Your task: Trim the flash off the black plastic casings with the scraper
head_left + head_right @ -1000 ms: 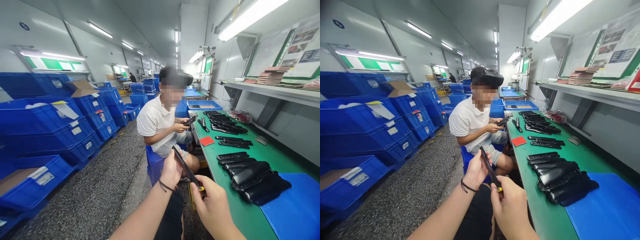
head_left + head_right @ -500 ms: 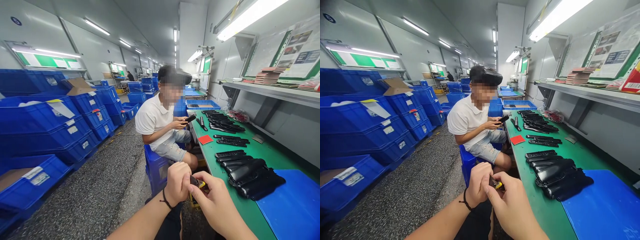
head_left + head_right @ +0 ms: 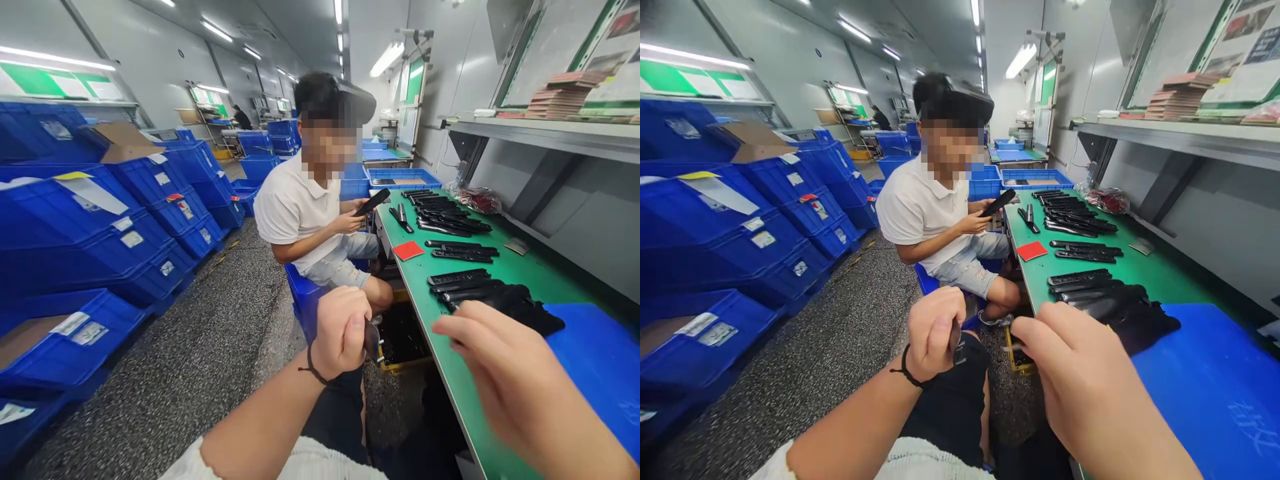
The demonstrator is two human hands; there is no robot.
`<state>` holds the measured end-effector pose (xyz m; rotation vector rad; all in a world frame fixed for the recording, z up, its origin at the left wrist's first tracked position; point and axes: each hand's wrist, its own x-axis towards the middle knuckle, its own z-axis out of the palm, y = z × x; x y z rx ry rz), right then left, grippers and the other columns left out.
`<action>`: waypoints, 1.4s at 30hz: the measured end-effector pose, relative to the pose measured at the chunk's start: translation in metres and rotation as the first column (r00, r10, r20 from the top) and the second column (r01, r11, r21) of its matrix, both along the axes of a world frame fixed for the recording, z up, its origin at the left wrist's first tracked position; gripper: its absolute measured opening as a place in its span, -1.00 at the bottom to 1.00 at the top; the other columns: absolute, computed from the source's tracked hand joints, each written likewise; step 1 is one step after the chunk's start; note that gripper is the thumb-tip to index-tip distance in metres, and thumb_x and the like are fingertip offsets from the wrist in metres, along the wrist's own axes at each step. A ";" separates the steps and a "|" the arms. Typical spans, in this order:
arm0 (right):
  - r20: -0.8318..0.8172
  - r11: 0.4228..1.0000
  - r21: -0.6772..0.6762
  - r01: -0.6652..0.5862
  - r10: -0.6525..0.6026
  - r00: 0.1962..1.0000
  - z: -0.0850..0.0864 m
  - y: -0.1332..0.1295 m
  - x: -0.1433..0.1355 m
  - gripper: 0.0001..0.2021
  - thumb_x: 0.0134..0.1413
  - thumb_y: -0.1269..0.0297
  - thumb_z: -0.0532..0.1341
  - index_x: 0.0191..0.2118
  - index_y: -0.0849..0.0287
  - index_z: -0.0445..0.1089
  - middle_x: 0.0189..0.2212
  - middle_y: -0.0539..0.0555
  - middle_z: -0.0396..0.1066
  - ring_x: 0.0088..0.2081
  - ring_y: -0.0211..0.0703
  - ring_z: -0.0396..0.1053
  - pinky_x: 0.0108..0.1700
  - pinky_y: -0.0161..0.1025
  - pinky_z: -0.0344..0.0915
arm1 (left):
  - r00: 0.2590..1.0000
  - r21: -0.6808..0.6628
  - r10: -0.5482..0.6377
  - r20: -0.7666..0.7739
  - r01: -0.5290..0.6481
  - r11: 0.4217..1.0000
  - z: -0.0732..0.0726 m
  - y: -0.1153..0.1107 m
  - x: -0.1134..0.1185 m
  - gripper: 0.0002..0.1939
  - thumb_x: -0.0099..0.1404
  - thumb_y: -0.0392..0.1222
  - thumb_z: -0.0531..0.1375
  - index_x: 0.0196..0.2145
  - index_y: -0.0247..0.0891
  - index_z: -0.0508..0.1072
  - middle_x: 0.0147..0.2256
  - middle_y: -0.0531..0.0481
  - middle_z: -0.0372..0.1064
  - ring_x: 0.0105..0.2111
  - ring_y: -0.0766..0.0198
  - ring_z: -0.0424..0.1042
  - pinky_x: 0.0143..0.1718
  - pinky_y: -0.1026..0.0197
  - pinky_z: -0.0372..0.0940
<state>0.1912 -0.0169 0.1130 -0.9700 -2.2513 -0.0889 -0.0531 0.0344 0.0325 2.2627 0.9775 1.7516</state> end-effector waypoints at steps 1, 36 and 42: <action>0.035 0.998 -0.052 -0.042 0.043 0.998 -0.002 0.003 -0.008 -0.75 0.49 0.31 0.01 -0.09 0.06 0.45 -0.38 0.02 0.36 -0.38 -0.21 0.30 -0.37 -0.26 0.15 | 1.000 0.011 -0.001 -0.020 0.001 1.000 0.001 0.000 -0.001 -0.61 0.53 -0.11 -0.16 -0.48 -0.14 0.15 -0.57 0.01 0.12 -0.53 0.16 0.12 -0.37 0.05 -0.02; -0.112 0.996 -0.048 -0.069 0.064 0.992 -0.043 0.005 -0.064 -0.50 0.50 -0.19 -0.01 -0.26 0.16 0.28 -0.40 0.01 0.27 -0.38 -0.16 0.18 -0.34 -0.19 -0.05 | 0.998 0.129 0.019 -0.059 -0.011 0.992 0.000 0.001 0.001 -0.67 0.52 -0.20 -0.11 -0.44 -0.19 0.19 -0.55 0.06 0.10 -0.51 0.24 0.08 -0.39 0.07 -0.04; -0.056 0.977 -0.180 -0.115 0.106 0.993 -0.043 0.002 -0.068 -0.59 0.53 -0.08 0.01 -0.31 0.10 0.15 -0.43 -0.05 0.27 -0.45 -0.20 0.14 -0.39 -0.22 -0.06 | 0.999 0.200 -0.007 0.041 -0.001 0.980 -0.009 0.006 0.003 -0.61 0.53 -0.12 -0.13 -0.48 -0.17 0.16 -0.57 0.05 0.10 -0.54 0.24 0.08 -0.41 0.05 -0.02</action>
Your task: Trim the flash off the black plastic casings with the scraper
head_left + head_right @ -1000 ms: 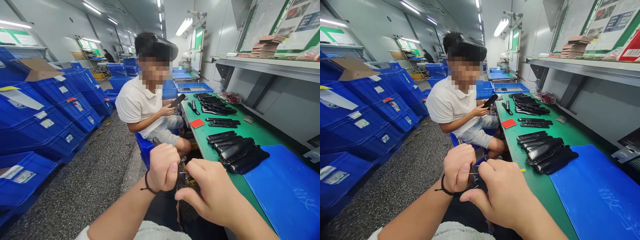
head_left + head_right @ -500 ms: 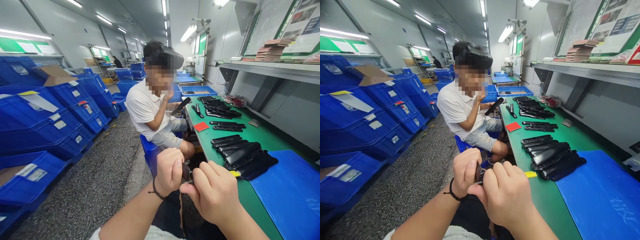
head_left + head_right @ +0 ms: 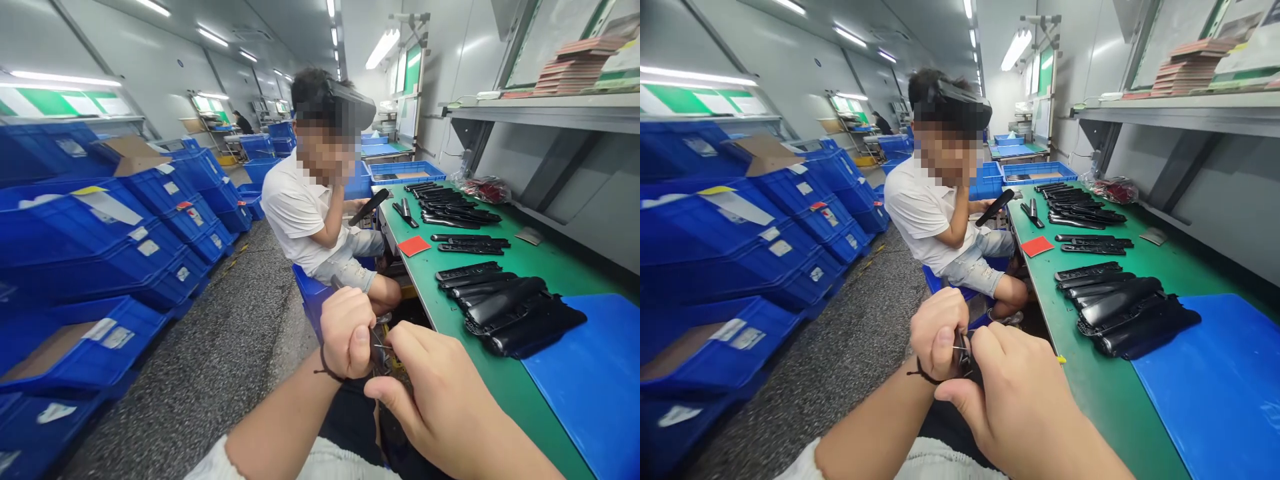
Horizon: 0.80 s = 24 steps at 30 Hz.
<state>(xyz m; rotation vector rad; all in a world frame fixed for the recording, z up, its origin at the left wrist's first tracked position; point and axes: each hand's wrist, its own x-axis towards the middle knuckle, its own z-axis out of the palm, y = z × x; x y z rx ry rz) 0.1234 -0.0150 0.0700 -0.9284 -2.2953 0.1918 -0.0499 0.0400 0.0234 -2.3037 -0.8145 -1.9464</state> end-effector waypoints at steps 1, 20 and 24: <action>0.013 0.999 0.033 0.015 -0.016 1.000 -0.001 0.000 -0.001 -0.60 0.53 -0.06 0.02 -0.32 0.09 0.14 -0.43 -0.05 0.27 -0.45 -0.20 0.14 -0.39 -0.21 -0.07 | 1.000 0.007 0.010 0.020 -0.010 1.000 -0.003 0.001 0.001 -0.61 0.53 -0.11 -0.14 -0.49 -0.17 0.15 -0.58 0.05 0.09 -0.55 0.24 0.07 -0.41 0.05 -0.02; 0.009 0.953 0.288 0.092 -0.099 0.995 -0.004 0.000 -0.003 -0.59 0.57 0.03 -0.07 -0.35 0.11 0.17 -0.44 0.00 0.19 -0.41 -0.12 0.05 -0.34 -0.15 -0.15 | 0.968 0.120 0.207 0.140 -0.224 0.967 -0.012 0.001 0.005 -0.61 0.51 -0.13 -0.11 -0.51 -0.17 0.18 -0.60 0.05 0.10 -0.58 0.25 0.08 -0.44 0.07 -0.04; 0.030 0.956 0.280 0.092 -0.105 0.994 -0.006 0.000 -0.004 -0.59 0.56 0.03 -0.05 -0.35 0.11 0.17 -0.43 0.01 0.21 -0.40 -0.11 0.05 -0.34 -0.14 -0.16 | 0.964 0.180 0.245 0.103 -0.261 0.949 -0.013 0.002 -0.003 -0.62 0.49 -0.14 -0.09 -0.51 -0.17 0.20 -0.60 0.03 0.15 -0.58 0.24 0.11 -0.44 0.07 -0.02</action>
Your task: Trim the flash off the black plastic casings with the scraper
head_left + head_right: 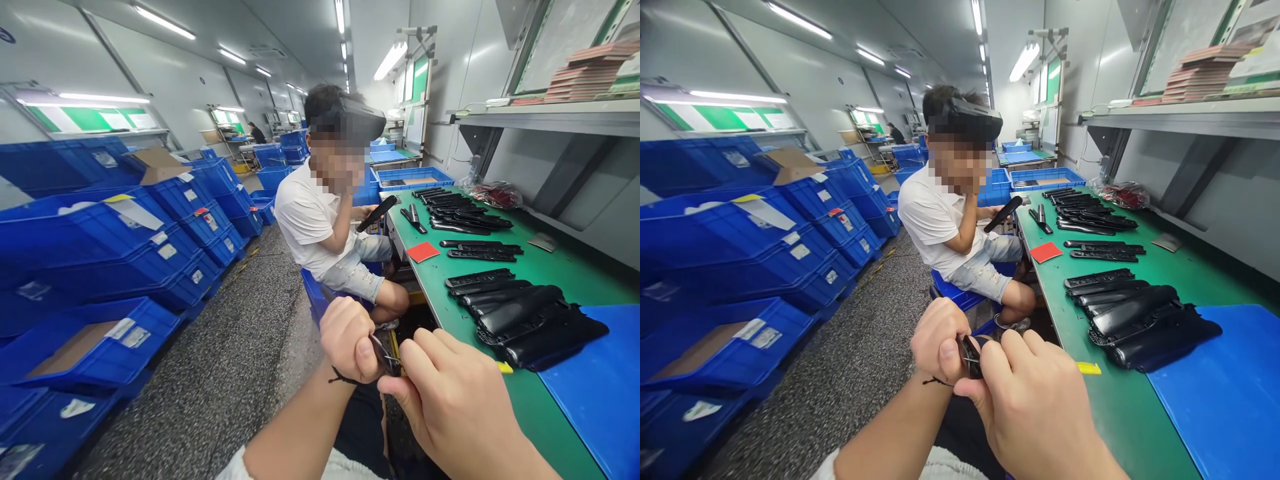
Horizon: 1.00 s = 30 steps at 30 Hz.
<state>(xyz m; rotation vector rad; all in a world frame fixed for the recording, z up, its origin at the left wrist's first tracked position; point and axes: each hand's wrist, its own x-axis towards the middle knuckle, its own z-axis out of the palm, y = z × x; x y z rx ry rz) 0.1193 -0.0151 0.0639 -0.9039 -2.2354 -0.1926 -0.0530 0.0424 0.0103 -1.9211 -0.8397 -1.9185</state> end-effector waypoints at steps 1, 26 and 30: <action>0.003 1.000 -0.008 0.002 -0.002 1.000 0.000 0.000 0.000 -0.59 0.56 0.02 -0.05 -0.35 0.11 0.17 -0.43 0.01 0.21 -0.40 -0.11 0.05 -0.34 -0.14 -0.16 | 1.000 0.018 0.019 -0.019 -0.019 1.000 0.000 0.001 -0.003 -0.63 0.48 -0.13 -0.08 -0.51 -0.17 0.21 -0.60 0.03 0.16 -0.58 0.24 0.13 -0.44 0.07 -0.01; 0.040 0.999 0.029 0.032 -0.033 0.999 -0.001 0.001 0.001 -0.65 0.54 0.17 0.04 -0.38 0.11 0.19 -0.47 0.01 0.16 -0.42 -0.10 0.02 -0.36 -0.11 -0.19 | 0.965 0.035 0.162 -0.206 -0.158 0.987 0.005 -0.003 -0.016 -0.71 0.45 -0.15 -0.06 -0.44 -0.17 0.23 -0.57 -0.01 0.22 -0.55 0.21 0.13 -0.43 0.06 -0.03; 0.063 0.990 0.134 0.040 -0.049 0.997 -0.004 0.005 0.003 -0.61 0.53 0.14 0.05 -0.41 0.12 0.21 -0.49 0.03 0.13 -0.41 -0.09 -0.02 -0.34 -0.09 -0.20 | 0.985 -0.057 0.102 -0.143 -0.111 0.992 0.004 -0.005 -0.005 -0.73 0.46 -0.20 -0.06 -0.44 -0.16 0.19 -0.56 0.02 0.17 -0.55 0.21 0.11 -0.42 0.05 -0.04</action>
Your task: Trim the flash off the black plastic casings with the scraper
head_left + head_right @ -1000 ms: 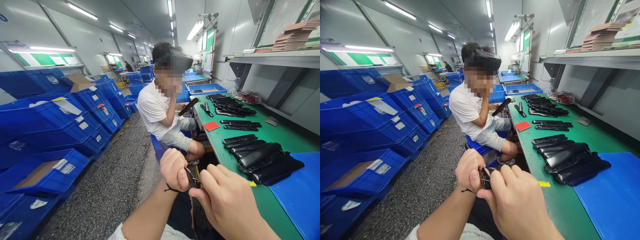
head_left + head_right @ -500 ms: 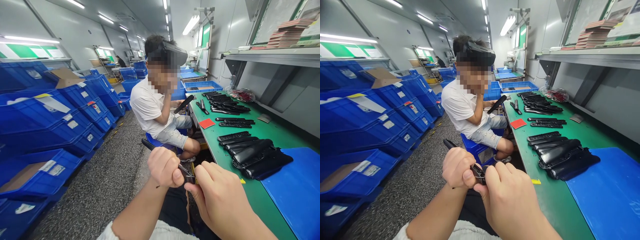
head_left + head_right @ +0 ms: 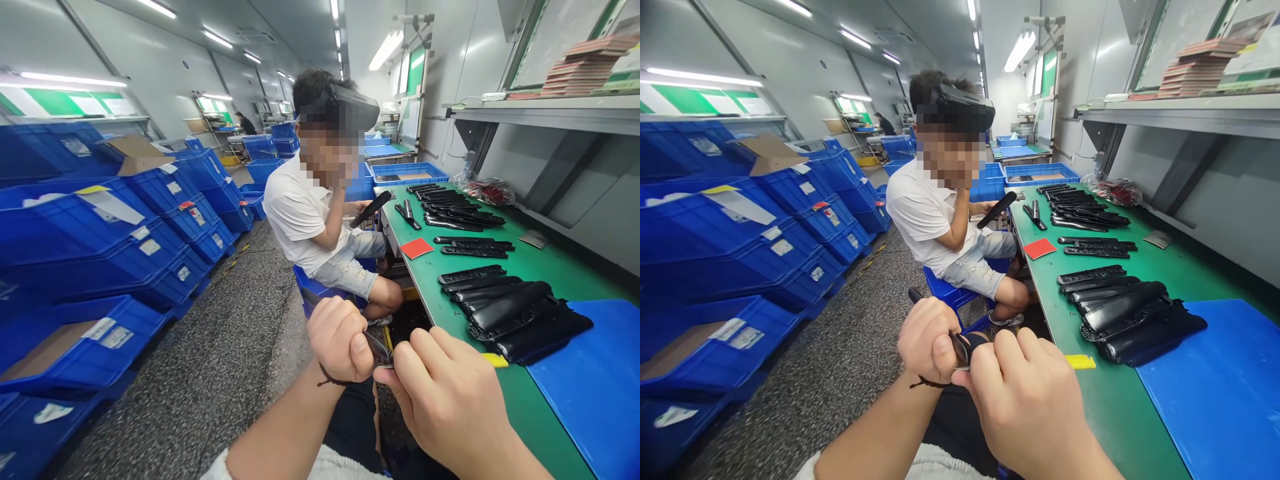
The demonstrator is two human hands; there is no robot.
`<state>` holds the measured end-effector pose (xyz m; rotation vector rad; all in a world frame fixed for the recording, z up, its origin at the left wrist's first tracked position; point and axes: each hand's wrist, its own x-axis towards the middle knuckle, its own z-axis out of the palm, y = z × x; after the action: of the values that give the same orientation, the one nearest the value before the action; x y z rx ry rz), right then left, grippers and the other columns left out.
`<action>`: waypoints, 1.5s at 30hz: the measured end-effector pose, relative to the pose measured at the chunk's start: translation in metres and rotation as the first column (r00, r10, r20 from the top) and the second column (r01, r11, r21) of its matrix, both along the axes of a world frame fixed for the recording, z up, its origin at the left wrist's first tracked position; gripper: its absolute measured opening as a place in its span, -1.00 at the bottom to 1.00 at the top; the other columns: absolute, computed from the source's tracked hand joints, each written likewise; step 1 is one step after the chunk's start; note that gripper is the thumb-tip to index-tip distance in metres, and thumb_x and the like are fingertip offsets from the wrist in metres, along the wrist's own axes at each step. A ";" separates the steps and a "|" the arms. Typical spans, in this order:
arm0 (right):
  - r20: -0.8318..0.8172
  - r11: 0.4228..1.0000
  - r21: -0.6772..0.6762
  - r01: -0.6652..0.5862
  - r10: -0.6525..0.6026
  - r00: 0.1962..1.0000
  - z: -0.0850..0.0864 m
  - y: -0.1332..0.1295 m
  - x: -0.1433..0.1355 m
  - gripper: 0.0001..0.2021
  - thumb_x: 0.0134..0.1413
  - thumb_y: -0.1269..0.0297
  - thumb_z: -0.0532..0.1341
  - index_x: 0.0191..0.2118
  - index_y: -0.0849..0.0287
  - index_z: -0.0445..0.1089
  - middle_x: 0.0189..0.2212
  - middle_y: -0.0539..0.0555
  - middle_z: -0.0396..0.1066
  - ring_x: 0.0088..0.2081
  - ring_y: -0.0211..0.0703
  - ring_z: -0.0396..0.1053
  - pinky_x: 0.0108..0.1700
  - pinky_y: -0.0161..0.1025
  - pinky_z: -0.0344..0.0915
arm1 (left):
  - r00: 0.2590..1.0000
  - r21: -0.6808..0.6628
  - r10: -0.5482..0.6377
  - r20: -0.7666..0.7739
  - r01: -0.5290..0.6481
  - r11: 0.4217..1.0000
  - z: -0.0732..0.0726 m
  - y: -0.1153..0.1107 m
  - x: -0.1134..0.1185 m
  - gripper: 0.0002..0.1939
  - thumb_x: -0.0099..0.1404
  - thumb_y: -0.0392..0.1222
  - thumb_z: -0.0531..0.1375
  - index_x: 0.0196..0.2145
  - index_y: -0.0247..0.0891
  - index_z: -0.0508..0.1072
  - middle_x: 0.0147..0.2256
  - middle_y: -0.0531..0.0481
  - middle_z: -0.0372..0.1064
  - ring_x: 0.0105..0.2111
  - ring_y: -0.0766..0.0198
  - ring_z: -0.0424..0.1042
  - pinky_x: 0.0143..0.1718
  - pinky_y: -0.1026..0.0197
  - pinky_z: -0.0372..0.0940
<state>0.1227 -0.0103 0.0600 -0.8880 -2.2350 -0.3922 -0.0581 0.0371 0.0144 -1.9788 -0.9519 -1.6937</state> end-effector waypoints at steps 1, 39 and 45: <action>0.008 1.000 0.025 0.012 -0.012 1.000 -0.001 0.001 0.001 -0.60 0.53 0.12 0.04 -0.42 0.12 0.22 -0.49 0.04 0.13 -0.41 -0.08 -0.03 -0.34 -0.09 -0.20 | 1.000 -0.036 -0.007 0.021 0.008 0.999 0.000 -0.001 0.003 -0.73 0.46 -0.22 -0.07 -0.45 -0.16 0.17 -0.56 0.03 0.15 -0.54 0.21 0.10 -0.42 0.05 -0.04; 0.046 0.994 0.052 0.097 -0.100 0.994 -0.003 0.018 0.020 -0.52 0.55 -0.02 0.01 -0.42 0.13 0.25 -0.47 0.02 0.18 -0.39 -0.10 0.01 -0.33 -0.11 -0.14 | 0.986 -0.554 -0.016 -0.165 -0.080 0.829 0.024 -0.005 0.013 -0.55 0.50 -0.22 -0.06 -0.59 -0.18 0.15 -0.63 0.04 0.24 -0.61 0.27 0.21 -0.48 0.11 -0.04; 0.072 0.976 0.167 0.139 -0.153 0.986 -0.011 0.023 0.024 -0.55 0.55 0.04 0.03 -0.43 0.13 0.23 -0.49 0.03 0.18 -0.39 -0.10 0.01 -0.33 -0.08 -0.18 | 0.997 -0.676 0.000 -0.080 -0.054 0.735 0.017 -0.005 0.024 -0.51 0.51 -0.16 -0.06 -0.62 -0.18 0.12 -0.67 0.03 0.24 -0.63 0.27 0.15 -0.50 0.10 -0.12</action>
<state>0.1463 0.0127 0.0485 -0.9670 -2.1840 -0.6817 -0.0341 0.0320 0.0313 -2.4141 -1.7544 -1.3330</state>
